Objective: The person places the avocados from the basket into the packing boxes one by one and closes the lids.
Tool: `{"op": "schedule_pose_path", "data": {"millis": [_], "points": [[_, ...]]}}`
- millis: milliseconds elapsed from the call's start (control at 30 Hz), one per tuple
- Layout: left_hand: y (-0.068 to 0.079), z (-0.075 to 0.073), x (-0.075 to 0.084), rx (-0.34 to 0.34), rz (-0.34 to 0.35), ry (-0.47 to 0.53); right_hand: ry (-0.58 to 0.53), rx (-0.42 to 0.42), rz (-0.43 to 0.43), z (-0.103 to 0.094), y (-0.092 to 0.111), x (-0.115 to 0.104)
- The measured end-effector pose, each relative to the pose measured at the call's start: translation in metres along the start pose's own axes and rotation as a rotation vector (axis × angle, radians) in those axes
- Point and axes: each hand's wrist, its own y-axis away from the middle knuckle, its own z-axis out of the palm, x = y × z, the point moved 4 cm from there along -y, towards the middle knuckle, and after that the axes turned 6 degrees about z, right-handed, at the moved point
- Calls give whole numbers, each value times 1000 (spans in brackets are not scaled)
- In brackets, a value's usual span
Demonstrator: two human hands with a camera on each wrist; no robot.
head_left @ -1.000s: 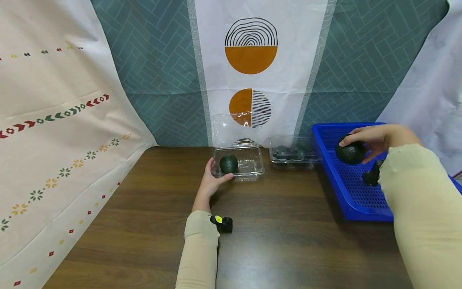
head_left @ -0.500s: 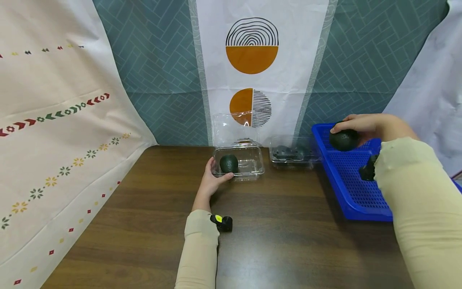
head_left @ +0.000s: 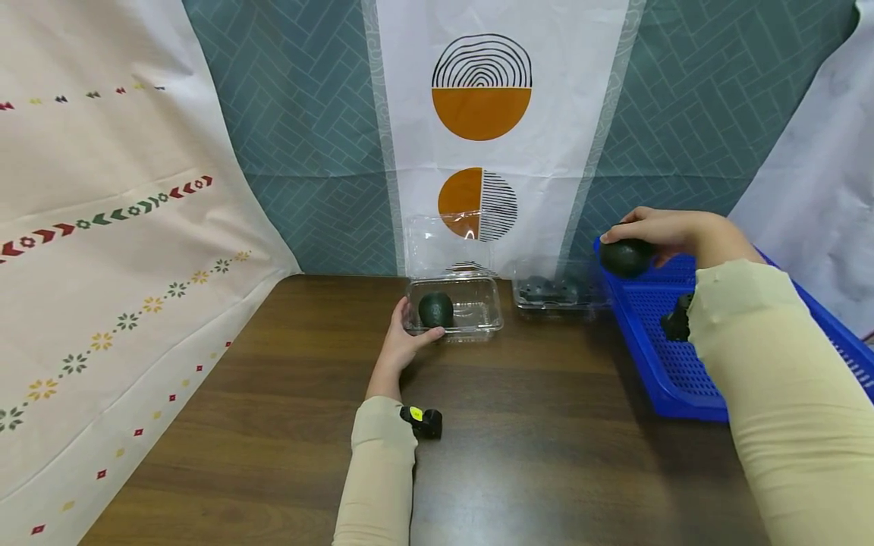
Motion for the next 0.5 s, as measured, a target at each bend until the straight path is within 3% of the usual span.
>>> {"op": "schedule_pose_path", "data": {"millis": [500], "points": [[1, 0, 2, 8, 6, 7, 31, 68, -38, 17, -11, -35]]}}
